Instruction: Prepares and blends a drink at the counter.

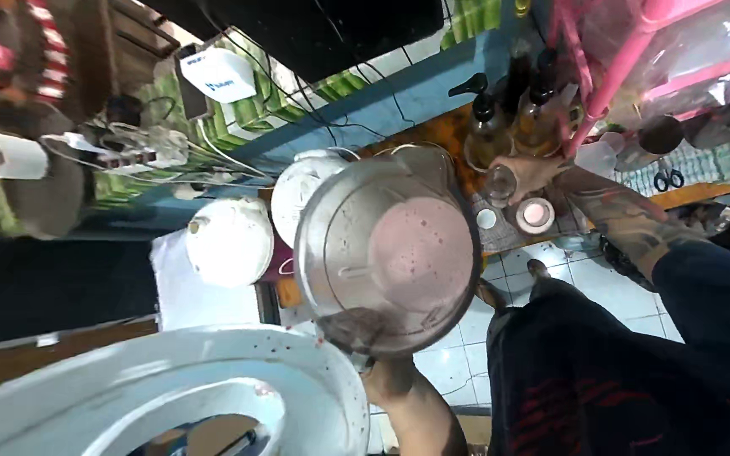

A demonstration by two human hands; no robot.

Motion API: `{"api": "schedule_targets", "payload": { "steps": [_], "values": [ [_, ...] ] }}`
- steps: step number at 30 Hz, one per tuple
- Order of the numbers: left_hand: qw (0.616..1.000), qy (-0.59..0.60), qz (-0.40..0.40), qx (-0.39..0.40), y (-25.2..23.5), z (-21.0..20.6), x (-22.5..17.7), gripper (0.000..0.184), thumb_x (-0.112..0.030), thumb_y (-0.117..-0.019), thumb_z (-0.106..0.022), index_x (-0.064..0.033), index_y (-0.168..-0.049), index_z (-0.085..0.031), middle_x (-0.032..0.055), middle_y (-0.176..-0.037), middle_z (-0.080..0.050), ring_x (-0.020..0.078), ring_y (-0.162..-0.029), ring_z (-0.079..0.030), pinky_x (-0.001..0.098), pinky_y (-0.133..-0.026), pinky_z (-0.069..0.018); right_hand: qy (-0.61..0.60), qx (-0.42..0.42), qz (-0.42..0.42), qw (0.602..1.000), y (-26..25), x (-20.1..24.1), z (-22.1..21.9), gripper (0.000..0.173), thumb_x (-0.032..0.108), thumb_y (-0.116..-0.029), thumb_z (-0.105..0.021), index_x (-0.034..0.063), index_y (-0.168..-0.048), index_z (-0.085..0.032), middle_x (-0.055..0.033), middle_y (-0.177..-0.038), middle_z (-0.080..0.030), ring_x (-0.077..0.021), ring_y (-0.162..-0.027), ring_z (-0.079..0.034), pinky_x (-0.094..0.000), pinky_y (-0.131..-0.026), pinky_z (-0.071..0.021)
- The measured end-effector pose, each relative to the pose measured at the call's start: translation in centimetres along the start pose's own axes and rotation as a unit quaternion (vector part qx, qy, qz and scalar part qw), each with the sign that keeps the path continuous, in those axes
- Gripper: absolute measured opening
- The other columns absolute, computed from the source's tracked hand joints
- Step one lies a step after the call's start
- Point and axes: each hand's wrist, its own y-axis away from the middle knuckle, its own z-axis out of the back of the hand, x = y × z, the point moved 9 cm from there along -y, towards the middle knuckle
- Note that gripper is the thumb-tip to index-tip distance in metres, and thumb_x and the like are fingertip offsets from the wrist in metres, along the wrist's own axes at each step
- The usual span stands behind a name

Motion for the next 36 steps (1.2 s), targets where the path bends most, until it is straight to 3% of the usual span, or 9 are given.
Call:
{"api": "schedule_targets", "payload": {
  "steps": [3, 6, 8, 11, 14, 18, 22, 29, 36],
  "values": [
    [0.999, -0.046, 0.002, -0.028, 1.8, 0.3, 0.5, 0.024, -0.004, -0.0786, -0.079, -0.012, -0.094, -0.063, -0.0071, -0.084, -0.072, 0.0046, -0.082, -0.071, 0.0257, -0.072, -0.0613, -0.028, -0.113, 0.082, 0.99, -1.8, -3.2, -0.6, 0.11, 0.043, -0.0471, -0.1, 0.0255, -0.144, -0.049, -0.0053, -0.134, -0.064, -0.0207, -0.121, -0.064, -0.0483, -0.102, -0.0553],
    [0.976, -0.169, 0.075, -0.115, 3.6, 1.5, 0.7, 0.015, 0.002, -0.0777, -0.066, -0.0009, -0.087, -0.055, -0.0055, -0.07, -0.065, 0.0012, -0.068, -0.067, 0.0211, -0.067, -0.0585, -0.08, -0.148, 0.15, 0.974, -0.2, 0.8, 1.5, 0.112, 0.042, -0.0484, -0.101, 0.0233, -0.146, -0.05, -0.0072, -0.147, -0.054, -0.0219, -0.135, -0.053, -0.0436, -0.114, -0.0465],
    [0.974, -0.179, 0.076, -0.112, 4.7, 2.0, 0.3, 0.016, -0.004, -0.0751, -0.074, -0.004, -0.081, -0.06, -0.0066, -0.066, -0.067, 0.0011, -0.063, -0.066, 0.0201, -0.063, -0.0584, -0.11, -0.139, 0.2, 0.964, 2.8, 6.0, 3.4, 0.112, 0.033, -0.0507, -0.101, 0.0168, -0.148, -0.048, -0.0119, -0.149, -0.051, -0.0261, -0.139, -0.048, -0.045, -0.119, -0.0406],
    [0.984, -0.165, 0.045, -0.046, 5.9, 2.1, -0.9, 0.024, -0.023, -0.0778, -0.089, -0.0143, -0.088, -0.069, -0.0132, -0.075, -0.072, -0.002, -0.069, -0.068, 0.0184, -0.066, -0.0596, -0.16, -0.122, 0.227, 0.953, 6.8, 11.9, 4.5, 0.115, 0.023, -0.0508, -0.101, 0.0114, -0.151, -0.045, -0.0128, -0.147, -0.053, -0.0219, -0.135, -0.053, -0.0388, -0.115, -0.0462],
    [0.979, -0.177, 0.077, -0.06, 6.3, 2.3, -3.0, 0.029, -0.014, -0.0707, -0.089, -0.007, -0.088, -0.067, -0.0114, -0.071, -0.071, -0.0013, -0.066, -0.068, 0.0182, -0.068, -0.0584, -0.187, -0.072, 0.204, 0.958, 9.7, 15.6, 3.8, 0.118, 0.02, -0.0521, -0.099, 0.0111, -0.153, -0.039, -0.0098, -0.144, -0.056, -0.0167, -0.129, -0.058, -0.0361, -0.109, -0.0507],
    [0.955, -0.292, 0.05, -0.002, 5.7, 6.8, -3.3, 0.074, -0.046, -0.0663, -0.095, 0.0014, -0.107, -0.056, -0.0043, -0.083, -0.07, 0.0053, -0.072, -0.069, 0.0287, -0.073, -0.0614, -0.152, -0.05, 0.251, 0.955, 11.2, 17.3, 1.5, 0.107, 0.034, -0.0549, -0.098, 0.0145, -0.149, -0.05, -0.0083, -0.143, -0.057, -0.0202, -0.133, -0.054, -0.0411, -0.114, -0.0455],
    [0.922, -0.378, 0.004, 0.084, 4.4, 6.6, -5.2, 0.062, -0.045, -0.0735, -0.092, -0.0033, -0.109, -0.063, -0.0054, -0.092, -0.073, 0.0049, -0.085, -0.071, 0.0283, -0.077, -0.0628, -0.104, -0.069, 0.33, 0.936, 12.1, 19.0, 0.3, 0.104, 0.042, -0.0575, -0.095, 0.0098, -0.147, -0.053, -0.0124, -0.143, -0.057, -0.0252, -0.134, -0.053, -0.0433, -0.115, -0.0442],
    [0.87, -0.474, 0.007, 0.138, 2.9, 4.8, -7.6, 0.043, -0.045, -0.0742, -0.085, -0.0166, -0.1, -0.066, -0.02, -0.08, -0.066, -0.0127, -0.075, -0.063, 0.0114, -0.066, -0.055, -0.075, -0.041, 0.363, 0.928, 12.3, 21.1, -1.1, 0.102, 0.039, -0.0588, -0.096, 0.0075, -0.146, -0.052, -0.0135, -0.143, -0.056, -0.0237, -0.13, -0.057, -0.0407, -0.109, -0.0493],
    [0.837, -0.522, 0.026, 0.16, 2.1, 5.1, -8.4, 0.045, -0.051, -0.0736, -0.083, -0.0166, -0.097, -0.067, -0.0185, -0.075, -0.063, -0.0147, -0.066, -0.058, 0.0085, -0.058, -0.0494, -0.038, -0.035, 0.355, 0.933, 11.8, 21.9, -2.6, 0.105, 0.043, -0.0593, -0.095, 0.0125, -0.148, -0.049, -0.0117, -0.137, -0.062, -0.0264, -0.127, -0.059, -0.0461, -0.11, -0.0477]
  ]
}}
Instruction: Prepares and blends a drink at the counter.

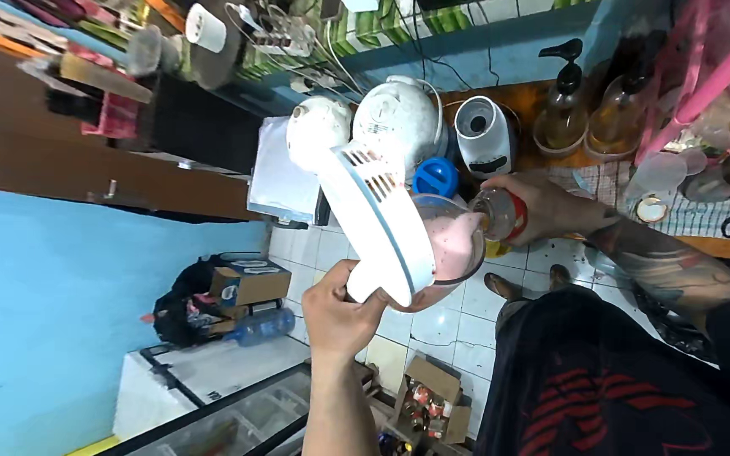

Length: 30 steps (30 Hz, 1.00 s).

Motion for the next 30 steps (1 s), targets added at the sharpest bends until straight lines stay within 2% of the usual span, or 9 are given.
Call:
{"api": "schedule_targets", "payload": {
  "steps": [8, 13, 19, 26, 30],
  "values": [
    [0.999, -0.025, 0.009, 0.019, -0.4, 0.6, 0.4, 0.047, -0.055, -0.0729, -0.082, -0.0169, -0.096, -0.067, -0.0171, -0.07, -0.06, -0.0121, -0.059, -0.054, 0.0105, -0.052, -0.0455, 0.008, -0.008, 0.003, 1.0, -0.3, -0.2, -0.9, 0.105, 0.047, -0.0602, -0.094, 0.0154, -0.15, -0.049, -0.0091, -0.135, -0.063, -0.0242, -0.124, -0.059, -0.0439, -0.109, -0.0476],
    [0.999, -0.047, 0.006, 0.026, -0.6, 0.7, 0.4, 0.051, -0.059, -0.072, -0.082, -0.0164, -0.097, -0.067, -0.0152, -0.072, -0.061, -0.0108, -0.059, -0.053, 0.0128, -0.053, -0.0449, 0.004, -0.002, -0.015, 1.0, -0.6, -0.2, -1.2, 0.105, 0.047, -0.0593, -0.094, 0.0174, -0.15, -0.049, -0.0094, -0.134, -0.063, -0.0254, -0.124, -0.059, -0.0457, -0.109, -0.0471],
    [0.996, -0.074, 0.008, 0.041, -1.1, 0.8, 0.2, 0.049, -0.059, -0.0728, -0.08, -0.0183, -0.096, -0.068, -0.0139, -0.069, -0.06, -0.0078, -0.056, -0.051, 0.0166, -0.05, -0.0432, 0.013, -0.015, 0.01, 1.0, -0.6, 0.4, -1.4, 0.103, 0.045, -0.06, -0.094, 0.0151, -0.148, -0.051, -0.009, -0.133, -0.064, -0.0254, -0.122, -0.061, -0.0454, -0.107, -0.0491],
    [0.994, -0.094, 0.002, 0.047, -1.7, 1.0, -0.1, 0.046, -0.059, -0.0722, -0.079, -0.0198, -0.094, -0.068, -0.014, -0.067, -0.058, -0.0064, -0.052, -0.048, 0.0182, -0.047, -0.0392, 0.011, -0.011, 0.009, 1.0, -0.4, 0.5, -1.5, 0.102, 0.045, -0.0627, -0.093, 0.0139, -0.149, -0.05, -0.0096, -0.136, -0.063, -0.0257, -0.124, -0.059, -0.0452, -0.109, -0.0464],
    [0.995, -0.092, 0.0, 0.048, -2.0, 1.0, -0.2, 0.047, -0.059, -0.0731, -0.079, -0.0196, -0.095, -0.067, -0.0135, -0.067, -0.057, -0.0059, -0.052, -0.048, 0.0187, -0.047, -0.0399, 0.011, -0.02, 0.015, 1.0, -0.4, 0.4, -1.3, 0.102, 0.045, -0.0624, -0.094, 0.0133, -0.149, -0.05, -0.0101, -0.135, -0.063, -0.0259, -0.124, -0.059, -0.0448, -0.11, -0.0465]
  ]
}}
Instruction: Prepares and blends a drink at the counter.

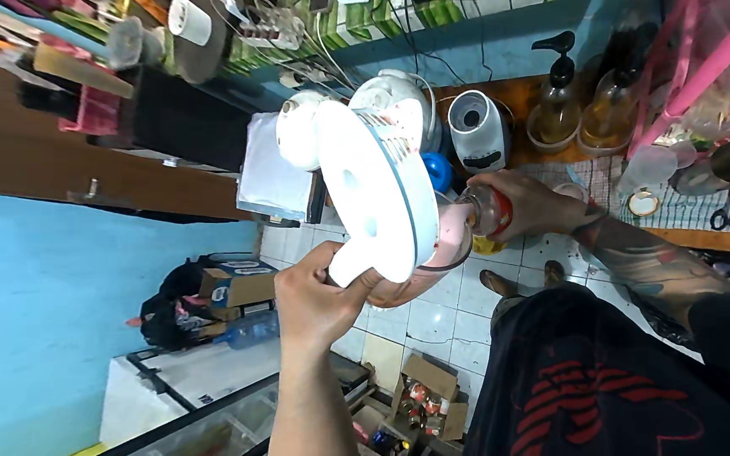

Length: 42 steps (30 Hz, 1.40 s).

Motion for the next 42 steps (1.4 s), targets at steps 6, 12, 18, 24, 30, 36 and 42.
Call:
{"api": "schedule_targets", "payload": {
  "steps": [6, 12, 18, 24, 30, 36, 42],
  "values": [
    [1.0, -0.003, -0.006, -0.002, -0.4, 0.0, -0.2, 0.046, -0.059, -0.0739, -0.079, -0.0193, -0.095, -0.067, -0.0131, -0.067, -0.058, -0.0055, -0.053, -0.048, 0.0189, -0.047, -0.0399, 0.004, -0.013, 0.015, 1.0, -0.2, -0.1, 0.2, 0.101, 0.046, -0.0622, -0.093, 0.0111, -0.147, -0.052, -0.0107, -0.135, -0.063, -0.0259, -0.125, -0.059, -0.0447, -0.109, -0.0472],
    [1.0, -0.009, -0.003, 0.007, -0.8, 0.1, -0.6, 0.043, -0.058, -0.073, -0.078, -0.0207, -0.092, -0.066, -0.013, -0.065, -0.056, -0.0037, -0.051, -0.047, 0.0209, -0.046, -0.0388, 0.004, -0.005, 0.02, 1.0, -0.4, 0.1, 0.4, 0.1, 0.045, -0.0623, -0.093, 0.0098, -0.146, -0.052, -0.0109, -0.135, -0.063, -0.026, -0.126, -0.059, -0.0438, -0.111, -0.0466],
    [1.0, -0.022, -0.002, 0.017, -1.2, 0.1, -0.8, 0.047, -0.062, -0.0731, -0.077, -0.0205, -0.092, -0.066, -0.0123, -0.063, -0.055, -0.0028, -0.049, -0.046, 0.022, -0.045, -0.0376, 0.018, -0.008, 0.022, 1.0, -0.4, -0.1, 0.5, 0.099, 0.047, -0.0622, -0.092, 0.0114, -0.146, -0.053, -0.0101, -0.133, -0.065, -0.0259, -0.123, -0.06, -0.0433, -0.108, -0.0483],
    [1.0, -0.02, -0.005, 0.016, -1.4, 0.1, -1.1, 0.045, -0.06, -0.0733, -0.078, -0.0201, -0.092, -0.066, -0.012, -0.065, -0.056, -0.0027, -0.05, -0.047, 0.0217, -0.045, -0.0383, 0.023, 0.0, 0.025, 0.999, -0.5, -0.1, 0.5, 0.099, 0.047, -0.0623, -0.092, 0.0125, -0.146, -0.053, -0.0104, -0.134, -0.063, -0.027, -0.123, -0.059, -0.0438, -0.108, -0.0474],
    [0.999, -0.024, -0.007, 0.022, -1.5, 0.2, -1.7, 0.046, -0.061, -0.0744, -0.077, -0.0204, -0.092, -0.067, -0.0118, -0.065, -0.056, -0.0029, -0.05, -0.047, 0.0218, -0.046, -0.038, 0.046, 0.016, 0.03, 0.998, -0.7, -0.1, 0.5, 0.098, 0.049, -0.0639, -0.091, 0.0143, -0.147, -0.052, -0.0082, -0.14, -0.061, -0.0266, -0.126, -0.058, -0.0458, -0.108, -0.0461],
    [0.999, -0.029, 0.003, 0.031, -1.5, 0.3, -1.4, 0.048, -0.063, -0.0733, -0.077, -0.0208, -0.094, -0.067, -0.011, -0.067, -0.058, -0.0017, -0.052, -0.049, 0.0238, -0.047, -0.0401, 0.058, 0.017, 0.05, 0.997, -0.9, 0.3, 0.6, 0.096, 0.048, -0.0637, -0.091, 0.0137, -0.146, -0.054, -0.0078, -0.14, -0.062, -0.0279, -0.126, -0.058, -0.0464, -0.108, -0.0459],
    [0.999, -0.036, -0.002, 0.031, -1.6, 0.6, -1.7, 0.05, -0.065, -0.0737, -0.077, -0.0207, -0.094, -0.067, -0.0104, -0.065, -0.056, -0.0001, -0.051, -0.048, 0.0255, -0.046, -0.0395, 0.059, 0.028, 0.05, 0.997, -1.1, 0.6, 0.5, 0.096, 0.049, -0.0641, -0.09, 0.0148, -0.147, -0.054, -0.0083, -0.141, -0.062, -0.029, -0.124, -0.059, -0.048, -0.106, -0.0467]
  ]
}}
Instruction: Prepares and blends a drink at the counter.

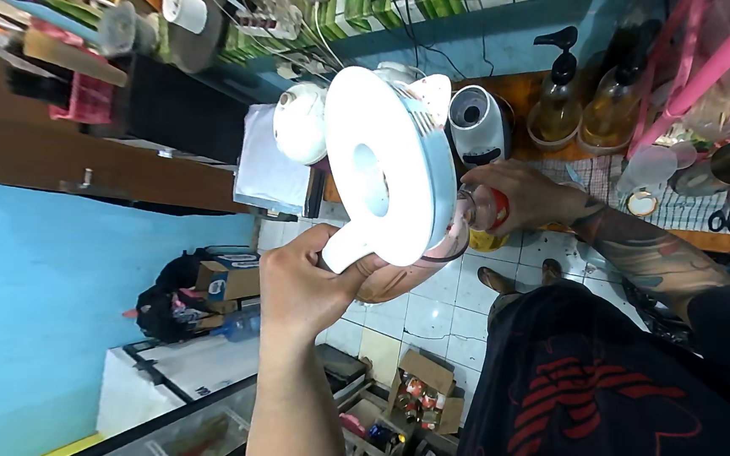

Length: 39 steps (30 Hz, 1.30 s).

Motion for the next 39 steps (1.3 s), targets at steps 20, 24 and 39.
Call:
{"api": "schedule_targets", "payload": {
  "steps": [20, 24, 39],
  "values": [
    [1.0, 0.003, -0.012, -0.003, -0.5, 0.18, -0.13, 0.049, -0.064, -0.0754, -0.077, -0.0205, -0.093, -0.067, -0.011, -0.065, -0.056, -0.0016, -0.051, -0.047, 0.0229, -0.045, -0.0379, 0.0, -0.006, -0.007, 1.0, -0.25, -0.38, -0.26, 0.097, 0.049, -0.064, -0.091, 0.0147, -0.146, -0.054, -0.0076, -0.14, -0.062, -0.0264, -0.125, -0.058, -0.0453, -0.107, -0.0458],
    [1.0, 0.0, -0.011, -0.004, -0.59, 0.35, -0.15, 0.048, -0.064, -0.0752, -0.077, -0.0207, -0.093, -0.066, -0.0109, -0.064, -0.055, -0.0015, -0.049, -0.046, 0.0227, -0.045, -0.0373, -0.005, -0.006, -0.006, 1.0, -0.32, -0.36, -0.33, 0.096, 0.05, -0.0647, -0.09, 0.0145, -0.147, -0.053, -0.0077, -0.14, -0.061, -0.0267, -0.124, -0.058, -0.045, -0.107, -0.0457],
    [1.0, -0.002, -0.012, -0.002, -0.83, 0.64, -0.45, 0.049, -0.063, -0.0756, -0.076, -0.0186, -0.094, -0.067, -0.0099, -0.067, -0.058, -0.0022, -0.052, -0.048, 0.0229, -0.047, -0.039, -0.015, -0.016, -0.003, 1.0, -0.37, -0.5, -0.39, 0.098, 0.051, -0.0637, -0.09, 0.0147, -0.147, -0.053, -0.0079, -0.139, -0.062, -0.0275, -0.123, -0.059, -0.0465, -0.107, -0.0459]
  ]
}}
